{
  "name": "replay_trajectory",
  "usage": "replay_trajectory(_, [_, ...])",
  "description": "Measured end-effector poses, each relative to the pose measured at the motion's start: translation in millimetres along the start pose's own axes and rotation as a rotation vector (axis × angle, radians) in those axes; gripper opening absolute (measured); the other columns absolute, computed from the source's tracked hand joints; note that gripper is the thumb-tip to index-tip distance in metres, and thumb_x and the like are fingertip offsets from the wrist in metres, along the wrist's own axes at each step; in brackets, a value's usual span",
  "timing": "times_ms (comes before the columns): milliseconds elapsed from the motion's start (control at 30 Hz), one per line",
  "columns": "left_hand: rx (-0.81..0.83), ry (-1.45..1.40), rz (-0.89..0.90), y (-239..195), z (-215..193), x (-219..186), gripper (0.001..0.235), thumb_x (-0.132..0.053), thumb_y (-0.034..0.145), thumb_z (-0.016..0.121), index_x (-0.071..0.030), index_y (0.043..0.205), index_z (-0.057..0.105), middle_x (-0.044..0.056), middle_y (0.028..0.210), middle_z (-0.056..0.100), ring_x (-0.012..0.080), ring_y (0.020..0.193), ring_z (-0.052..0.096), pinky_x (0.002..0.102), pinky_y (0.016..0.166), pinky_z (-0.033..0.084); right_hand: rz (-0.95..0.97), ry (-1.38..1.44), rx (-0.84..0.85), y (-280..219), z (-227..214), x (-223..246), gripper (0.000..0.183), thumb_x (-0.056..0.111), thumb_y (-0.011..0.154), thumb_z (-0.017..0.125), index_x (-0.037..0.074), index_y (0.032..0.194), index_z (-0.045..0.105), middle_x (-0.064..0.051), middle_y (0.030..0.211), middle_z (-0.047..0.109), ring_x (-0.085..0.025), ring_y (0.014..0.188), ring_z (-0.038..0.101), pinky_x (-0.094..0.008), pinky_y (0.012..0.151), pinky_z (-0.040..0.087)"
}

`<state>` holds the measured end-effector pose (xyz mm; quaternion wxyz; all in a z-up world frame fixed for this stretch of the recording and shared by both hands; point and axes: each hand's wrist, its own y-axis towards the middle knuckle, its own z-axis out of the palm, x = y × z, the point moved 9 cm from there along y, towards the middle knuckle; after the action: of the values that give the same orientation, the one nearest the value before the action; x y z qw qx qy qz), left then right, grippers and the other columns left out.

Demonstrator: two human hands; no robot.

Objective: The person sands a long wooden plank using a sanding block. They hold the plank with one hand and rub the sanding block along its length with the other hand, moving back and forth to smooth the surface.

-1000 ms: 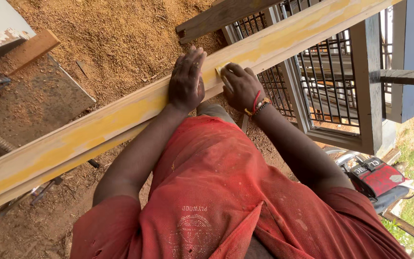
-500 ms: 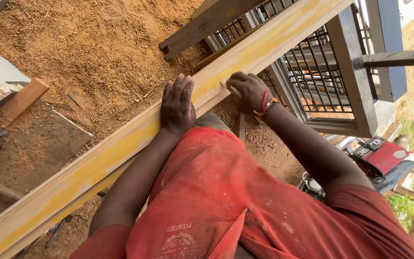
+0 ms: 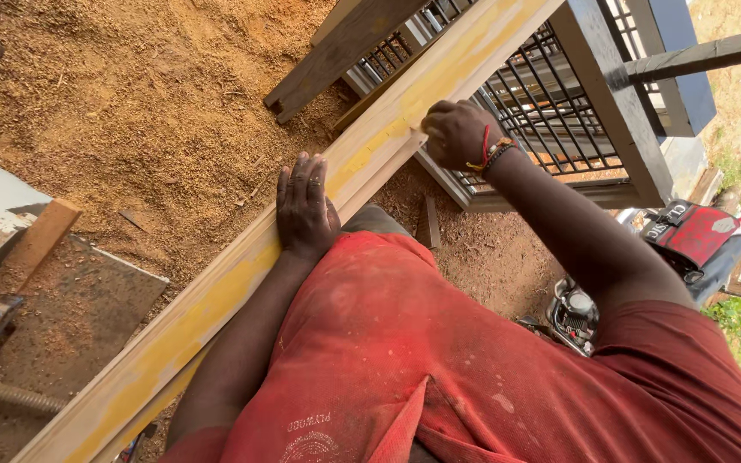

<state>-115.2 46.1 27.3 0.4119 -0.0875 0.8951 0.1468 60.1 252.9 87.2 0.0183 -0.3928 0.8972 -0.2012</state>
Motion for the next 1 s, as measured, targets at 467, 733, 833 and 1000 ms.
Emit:
replay_trajectory(467, [-0.186,-0.207,0.002,-5,-19,6,0.047,-0.009,0.105,0.043,-0.003,0.152,0.041,0.014,0.156,0.049,0.0344,0.153,0.041,0.057,0.128,0.028,0.473,0.268,0.089,27,25,50,0.034,0.03,0.094,0.055,0.006,0.098,0.079,-0.02,0.091,0.075,-0.035,0.08,0.073,-0.046,0.084,0.058])
replay_trajectory(733, [-0.308,-0.435,0.033,-8,-40,14,0.046,-0.006,0.109,0.034,-0.002,0.154,0.038,0.02,0.156,0.047,0.0386,0.153,0.042,0.051,0.131,0.034,0.321,0.224,0.17,16,52,143,0.036,0.029,0.095,0.054,0.003,0.083,0.076,-0.025,0.086,0.072,-0.044,0.085,0.068,-0.054,0.087,0.054])
replay_trajectory(833, [-0.354,-0.502,-0.066,-9,-44,30,0.048,-0.004,0.107,0.034,0.0,0.155,0.037,0.021,0.157,0.047,0.0397,0.152,0.042,0.051,0.131,0.033,0.252,0.228,0.209,9,68,157,0.039,0.033,0.094,0.055,0.002,0.083,0.076,-0.024,0.091,0.072,-0.043,0.086,0.066,-0.054,0.084,0.053])
replay_trajectory(1000, [-0.358,-0.431,-0.112,-9,-45,34,0.054,-0.001,0.1,0.037,0.0,0.154,0.039,0.019,0.155,0.051,0.038,0.152,0.045,0.051,0.131,0.034,0.404,0.772,0.077,-35,65,103,0.034,0.027,0.096,0.054,0.003,0.106,0.076,-0.016,0.088,0.076,-0.026,0.07,0.069,-0.042,0.068,0.058])
